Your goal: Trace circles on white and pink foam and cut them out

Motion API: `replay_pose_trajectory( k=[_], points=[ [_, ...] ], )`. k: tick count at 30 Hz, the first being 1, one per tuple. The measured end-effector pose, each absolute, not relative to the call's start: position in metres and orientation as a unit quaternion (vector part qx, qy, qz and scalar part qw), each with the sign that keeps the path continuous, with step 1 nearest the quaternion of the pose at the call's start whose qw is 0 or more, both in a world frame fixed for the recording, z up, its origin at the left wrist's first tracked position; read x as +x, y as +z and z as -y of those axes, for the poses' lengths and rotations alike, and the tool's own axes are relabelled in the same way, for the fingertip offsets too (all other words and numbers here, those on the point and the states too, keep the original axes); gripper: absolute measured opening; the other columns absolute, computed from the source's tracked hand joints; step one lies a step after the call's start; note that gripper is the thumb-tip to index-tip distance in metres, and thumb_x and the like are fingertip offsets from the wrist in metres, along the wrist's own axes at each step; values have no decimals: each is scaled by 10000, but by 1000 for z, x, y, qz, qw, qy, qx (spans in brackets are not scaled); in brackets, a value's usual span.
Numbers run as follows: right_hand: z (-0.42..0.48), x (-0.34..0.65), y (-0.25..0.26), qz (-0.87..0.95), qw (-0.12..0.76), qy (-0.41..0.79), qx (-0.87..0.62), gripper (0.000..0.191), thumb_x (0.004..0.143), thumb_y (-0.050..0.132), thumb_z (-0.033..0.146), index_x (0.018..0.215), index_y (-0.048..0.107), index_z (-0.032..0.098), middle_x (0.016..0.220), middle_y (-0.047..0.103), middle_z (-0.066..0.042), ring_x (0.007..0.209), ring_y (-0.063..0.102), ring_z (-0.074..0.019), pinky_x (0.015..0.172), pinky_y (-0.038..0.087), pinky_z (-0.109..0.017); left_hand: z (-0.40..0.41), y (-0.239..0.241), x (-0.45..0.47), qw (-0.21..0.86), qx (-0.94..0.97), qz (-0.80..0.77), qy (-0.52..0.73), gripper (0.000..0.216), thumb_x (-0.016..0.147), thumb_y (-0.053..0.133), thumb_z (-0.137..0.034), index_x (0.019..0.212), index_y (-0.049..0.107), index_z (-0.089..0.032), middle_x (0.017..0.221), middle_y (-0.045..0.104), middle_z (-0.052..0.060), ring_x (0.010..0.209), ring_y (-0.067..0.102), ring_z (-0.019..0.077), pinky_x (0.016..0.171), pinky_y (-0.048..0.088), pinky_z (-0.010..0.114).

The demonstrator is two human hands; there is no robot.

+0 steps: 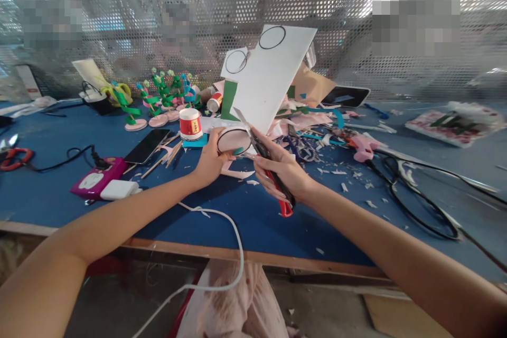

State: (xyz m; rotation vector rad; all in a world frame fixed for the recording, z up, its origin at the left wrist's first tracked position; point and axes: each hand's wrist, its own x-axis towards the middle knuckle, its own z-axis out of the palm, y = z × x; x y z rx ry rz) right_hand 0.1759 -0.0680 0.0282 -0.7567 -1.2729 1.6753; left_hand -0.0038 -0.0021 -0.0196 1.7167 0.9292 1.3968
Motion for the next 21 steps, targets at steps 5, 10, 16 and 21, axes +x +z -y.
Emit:
replay_pose_trajectory(
  k=[5, 10, 16, 21],
  points=[
    [69, 176, 28, 522, 432, 663, -317, 932, 838, 618, 209, 1600, 84, 270, 490, 490, 111, 256, 368, -83, 224, 309, -186, 5, -16, -4, 314, 694, -389, 518, 342, 723, 658, -147, 1025, 508, -205, 921, 581, 14, 825, 586, 170, 746, 578, 336],
    [71, 175, 29, 532, 440, 646, -326, 934, 839, 623, 218, 1601, 84, 253, 473, 480, 110, 260, 393, -93, 235, 337, -194, 9, -13, -4, 283, 718, -409, 487, 320, 727, 647, -122, 1012, 517, -191, 864, 598, 6, 755, 571, 159, 759, 542, 337],
    [69, 176, 31, 512, 451, 648, -339, 922, 842, 595, 188, 1603, 77, 232, 458, 471, 108, 264, 373, -93, 228, 322, -186, 1, -19, -7, 353, 666, -391, 528, 448, 713, 772, -322, 1027, 481, -187, 878, 632, 27, 827, 637, 206, 735, 558, 353],
    [67, 177, 31, 493, 448, 668, -332, 894, 844, 570, 183, 1598, 95, 265, 464, 440, 120, 266, 322, -74, 228, 267, -159, 2, -20, -7, 375, 655, -365, 545, 466, 754, 734, -471, 1053, 490, -211, 1010, 584, 56, 910, 623, 207, 701, 596, 328]
  ],
)
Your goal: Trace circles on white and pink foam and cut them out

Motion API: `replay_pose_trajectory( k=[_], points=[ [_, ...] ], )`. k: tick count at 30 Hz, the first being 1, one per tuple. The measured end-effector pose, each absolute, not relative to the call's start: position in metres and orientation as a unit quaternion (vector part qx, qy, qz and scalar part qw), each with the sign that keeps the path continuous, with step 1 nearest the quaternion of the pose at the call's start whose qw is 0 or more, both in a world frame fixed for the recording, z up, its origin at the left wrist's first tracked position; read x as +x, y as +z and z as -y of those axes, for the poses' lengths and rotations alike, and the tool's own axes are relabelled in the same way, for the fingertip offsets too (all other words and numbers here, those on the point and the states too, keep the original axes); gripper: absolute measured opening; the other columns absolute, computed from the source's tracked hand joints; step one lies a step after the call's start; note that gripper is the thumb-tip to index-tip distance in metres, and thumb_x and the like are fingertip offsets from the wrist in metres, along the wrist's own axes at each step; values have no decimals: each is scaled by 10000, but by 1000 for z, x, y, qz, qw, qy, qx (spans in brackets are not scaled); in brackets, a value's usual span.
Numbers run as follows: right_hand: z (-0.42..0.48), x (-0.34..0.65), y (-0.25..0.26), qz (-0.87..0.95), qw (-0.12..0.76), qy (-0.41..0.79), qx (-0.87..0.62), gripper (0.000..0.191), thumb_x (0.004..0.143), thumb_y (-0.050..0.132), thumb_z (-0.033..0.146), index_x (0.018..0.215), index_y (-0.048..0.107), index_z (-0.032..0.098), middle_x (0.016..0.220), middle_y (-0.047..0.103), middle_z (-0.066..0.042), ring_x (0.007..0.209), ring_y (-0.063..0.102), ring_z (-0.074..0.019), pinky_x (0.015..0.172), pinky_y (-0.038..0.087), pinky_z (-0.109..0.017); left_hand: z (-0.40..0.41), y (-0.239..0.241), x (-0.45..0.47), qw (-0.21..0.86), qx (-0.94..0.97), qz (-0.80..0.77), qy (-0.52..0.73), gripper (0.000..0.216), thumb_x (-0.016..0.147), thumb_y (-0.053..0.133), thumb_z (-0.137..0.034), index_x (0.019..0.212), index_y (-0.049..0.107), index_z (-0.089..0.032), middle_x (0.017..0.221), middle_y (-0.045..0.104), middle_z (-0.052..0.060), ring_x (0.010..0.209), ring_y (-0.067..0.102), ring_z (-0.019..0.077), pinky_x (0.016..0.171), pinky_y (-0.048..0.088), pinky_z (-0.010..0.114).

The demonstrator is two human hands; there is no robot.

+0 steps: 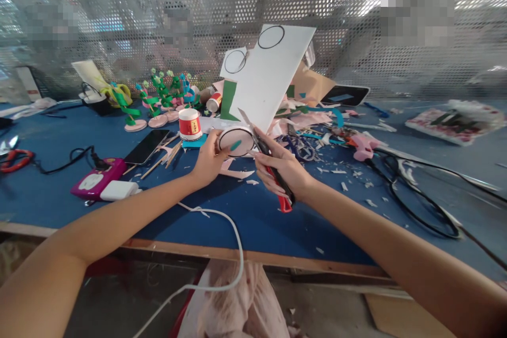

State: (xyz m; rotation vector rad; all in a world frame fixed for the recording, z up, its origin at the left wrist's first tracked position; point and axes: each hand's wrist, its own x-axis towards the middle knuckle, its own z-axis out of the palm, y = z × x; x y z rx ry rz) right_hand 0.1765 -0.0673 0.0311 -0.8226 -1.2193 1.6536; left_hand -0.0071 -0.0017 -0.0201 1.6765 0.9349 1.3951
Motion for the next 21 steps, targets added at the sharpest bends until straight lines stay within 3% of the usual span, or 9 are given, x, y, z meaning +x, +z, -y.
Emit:
replay_pose_trajectory(
  k=[5, 11, 21],
  points=[
    [67, 175, 29, 483, 439, 683, -328, 910, 832, 570, 180, 1595, 82, 271, 486, 455, 122, 264, 309, -71, 223, 251, -157, 7, -20, -3, 427, 668, -311, 524, 631, 743, 704, -588, 1195, 405, -265, 1275, 427, 99, 1049, 581, 235, 705, 629, 361],
    [67, 176, 29, 490, 436, 682, -324, 892, 839, 566, 186, 1591, 99, 291, 502, 460, 121, 267, 326, -68, 229, 261, -157, 1, -24, -4, 425, 639, -346, 539, 630, 674, 799, -493, 1095, 402, -243, 1039, 527, 44, 852, 618, 180, 701, 625, 377],
    [68, 175, 31, 471, 439, 695, -320, 876, 845, 530, 146, 1593, 90, 269, 500, 465, 114, 260, 313, -74, 215, 258, -155, 4, -16, -1, 428, 603, -345, 578, 493, 681, 784, -451, 940, 437, -215, 1009, 561, 37, 892, 645, 191, 672, 640, 332]
  ],
)
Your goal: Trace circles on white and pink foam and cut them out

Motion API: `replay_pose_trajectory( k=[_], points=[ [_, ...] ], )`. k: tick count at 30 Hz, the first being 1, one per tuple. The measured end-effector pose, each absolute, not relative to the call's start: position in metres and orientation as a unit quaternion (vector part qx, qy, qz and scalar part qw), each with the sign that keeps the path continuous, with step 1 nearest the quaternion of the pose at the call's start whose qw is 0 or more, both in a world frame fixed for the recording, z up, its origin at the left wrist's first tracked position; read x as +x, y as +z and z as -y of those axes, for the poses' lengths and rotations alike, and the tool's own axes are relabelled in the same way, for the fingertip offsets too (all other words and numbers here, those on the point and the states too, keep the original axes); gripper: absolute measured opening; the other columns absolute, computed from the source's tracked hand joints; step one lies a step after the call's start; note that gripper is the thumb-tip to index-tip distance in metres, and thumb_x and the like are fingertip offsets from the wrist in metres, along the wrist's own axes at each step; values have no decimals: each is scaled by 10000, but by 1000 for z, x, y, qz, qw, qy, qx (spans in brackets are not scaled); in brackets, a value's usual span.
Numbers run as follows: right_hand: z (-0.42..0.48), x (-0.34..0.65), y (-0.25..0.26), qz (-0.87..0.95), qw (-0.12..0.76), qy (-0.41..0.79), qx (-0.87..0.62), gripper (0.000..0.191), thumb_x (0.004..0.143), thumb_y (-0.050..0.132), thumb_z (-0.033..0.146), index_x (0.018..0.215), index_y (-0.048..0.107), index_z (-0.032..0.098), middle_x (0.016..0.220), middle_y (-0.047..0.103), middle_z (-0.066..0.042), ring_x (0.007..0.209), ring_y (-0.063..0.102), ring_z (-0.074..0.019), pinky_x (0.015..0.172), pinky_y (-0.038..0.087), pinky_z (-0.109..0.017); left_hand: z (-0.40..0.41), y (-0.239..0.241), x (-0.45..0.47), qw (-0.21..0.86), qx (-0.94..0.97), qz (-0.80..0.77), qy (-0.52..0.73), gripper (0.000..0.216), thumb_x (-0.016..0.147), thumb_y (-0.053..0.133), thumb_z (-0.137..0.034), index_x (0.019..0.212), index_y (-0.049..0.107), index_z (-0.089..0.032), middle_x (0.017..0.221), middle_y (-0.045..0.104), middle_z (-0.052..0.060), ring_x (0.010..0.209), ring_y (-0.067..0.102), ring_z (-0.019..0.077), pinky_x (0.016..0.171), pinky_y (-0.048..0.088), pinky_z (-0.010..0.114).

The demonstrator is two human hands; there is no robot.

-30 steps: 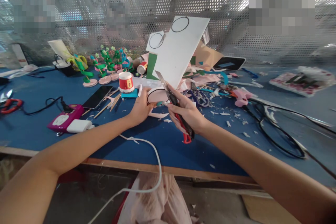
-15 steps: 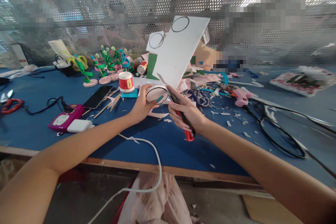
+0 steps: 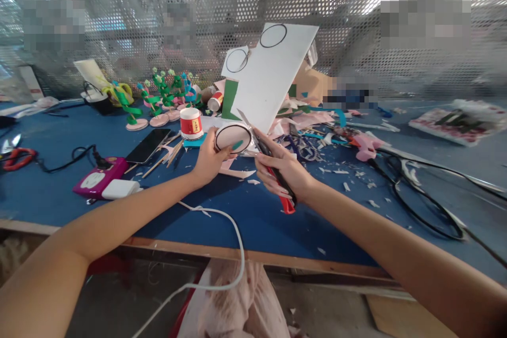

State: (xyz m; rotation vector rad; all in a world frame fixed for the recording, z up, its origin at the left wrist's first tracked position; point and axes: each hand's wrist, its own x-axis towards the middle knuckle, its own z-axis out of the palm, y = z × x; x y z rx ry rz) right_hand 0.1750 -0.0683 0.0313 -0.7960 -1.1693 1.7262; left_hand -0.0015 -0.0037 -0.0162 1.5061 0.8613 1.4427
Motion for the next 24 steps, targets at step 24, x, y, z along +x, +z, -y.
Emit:
replay_pose_trajectory(
  k=[24],
  points=[
    [68, 175, 29, 473, 435, 701, -310, 820, 874, 502, 137, 1590, 123, 264, 506, 477, 104, 254, 309, -71, 212, 283, -152, 7, -18, -4, 398, 660, -353, 530, 338, 748, 701, -295, 970, 457, -221, 946, 576, 31, 857, 622, 193, 669, 620, 338]
  ],
)
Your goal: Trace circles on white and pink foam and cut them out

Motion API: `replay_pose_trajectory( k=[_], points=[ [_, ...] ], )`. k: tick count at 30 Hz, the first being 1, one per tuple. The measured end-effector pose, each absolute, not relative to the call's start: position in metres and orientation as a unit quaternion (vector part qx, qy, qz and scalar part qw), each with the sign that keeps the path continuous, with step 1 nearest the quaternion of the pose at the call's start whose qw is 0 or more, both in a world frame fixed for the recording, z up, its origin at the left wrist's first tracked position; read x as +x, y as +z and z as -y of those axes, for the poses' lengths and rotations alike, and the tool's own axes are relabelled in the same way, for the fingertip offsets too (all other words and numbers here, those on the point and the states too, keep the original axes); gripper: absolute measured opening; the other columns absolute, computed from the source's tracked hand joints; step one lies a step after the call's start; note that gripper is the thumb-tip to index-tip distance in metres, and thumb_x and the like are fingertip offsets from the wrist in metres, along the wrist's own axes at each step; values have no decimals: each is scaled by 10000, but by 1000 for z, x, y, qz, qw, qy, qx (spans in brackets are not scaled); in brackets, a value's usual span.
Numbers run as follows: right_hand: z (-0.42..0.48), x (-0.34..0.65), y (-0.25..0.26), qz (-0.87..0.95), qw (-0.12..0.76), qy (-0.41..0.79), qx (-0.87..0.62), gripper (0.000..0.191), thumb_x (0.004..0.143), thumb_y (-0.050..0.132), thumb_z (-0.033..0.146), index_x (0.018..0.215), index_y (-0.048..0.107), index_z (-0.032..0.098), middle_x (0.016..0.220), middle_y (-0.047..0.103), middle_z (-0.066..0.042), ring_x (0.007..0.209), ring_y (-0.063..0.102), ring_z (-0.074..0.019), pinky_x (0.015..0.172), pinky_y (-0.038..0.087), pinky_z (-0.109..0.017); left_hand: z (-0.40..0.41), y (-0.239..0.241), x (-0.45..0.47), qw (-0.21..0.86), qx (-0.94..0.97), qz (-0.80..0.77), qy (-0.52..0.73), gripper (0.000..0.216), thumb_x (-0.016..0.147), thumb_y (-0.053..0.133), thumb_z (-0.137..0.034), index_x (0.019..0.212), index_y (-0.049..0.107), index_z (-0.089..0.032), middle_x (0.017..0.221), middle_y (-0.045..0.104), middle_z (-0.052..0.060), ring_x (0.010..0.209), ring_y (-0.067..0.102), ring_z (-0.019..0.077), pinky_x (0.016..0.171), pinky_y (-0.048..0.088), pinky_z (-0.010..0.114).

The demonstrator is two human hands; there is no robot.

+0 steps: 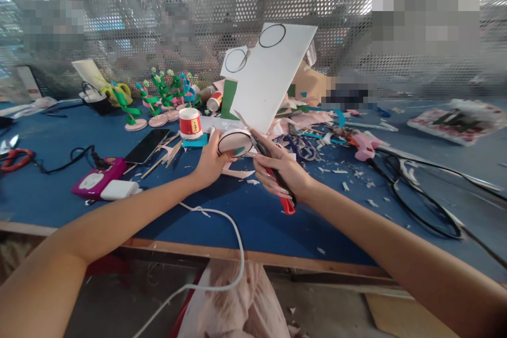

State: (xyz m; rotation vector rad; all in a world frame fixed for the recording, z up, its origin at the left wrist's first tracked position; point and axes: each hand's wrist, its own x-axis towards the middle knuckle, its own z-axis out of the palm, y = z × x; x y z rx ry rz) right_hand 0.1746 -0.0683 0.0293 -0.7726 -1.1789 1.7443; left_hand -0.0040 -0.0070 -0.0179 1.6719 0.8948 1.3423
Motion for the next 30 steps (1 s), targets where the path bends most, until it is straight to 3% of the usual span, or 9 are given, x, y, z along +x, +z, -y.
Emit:
replay_pose_trajectory(
  k=[7, 19, 30],
  points=[
    [68, 174, 28, 482, 426, 699, -312, 867, 857, 548, 168, 1593, 104, 274, 501, 457, 113, 260, 305, -66, 219, 285, -149, 9, -13, -2, 384, 620, -379, 570, 294, 690, 656, -162, 868, 425, -200, 884, 521, 1, 826, 598, 152, 633, 631, 297],
    [64, 177, 18, 483, 432, 706, -287, 868, 850, 567, 195, 1586, 120, 310, 480, 442, 121, 255, 290, -72, 212, 251, -147, 8, -16, -4, 384, 668, -353, 531, 277, 787, 662, -284, 946, 449, -206, 928, 571, 24, 838, 645, 175, 637, 640, 319],
    [64, 177, 22, 483, 430, 705, -293, 871, 858, 536, 175, 1590, 83, 307, 510, 454, 115, 257, 326, -72, 215, 254, -151, 5, -20, -4, 408, 677, -352, 502, 369, 737, 726, -348, 961, 471, -205, 896, 577, 16, 778, 620, 166, 632, 639, 327]
  ],
)
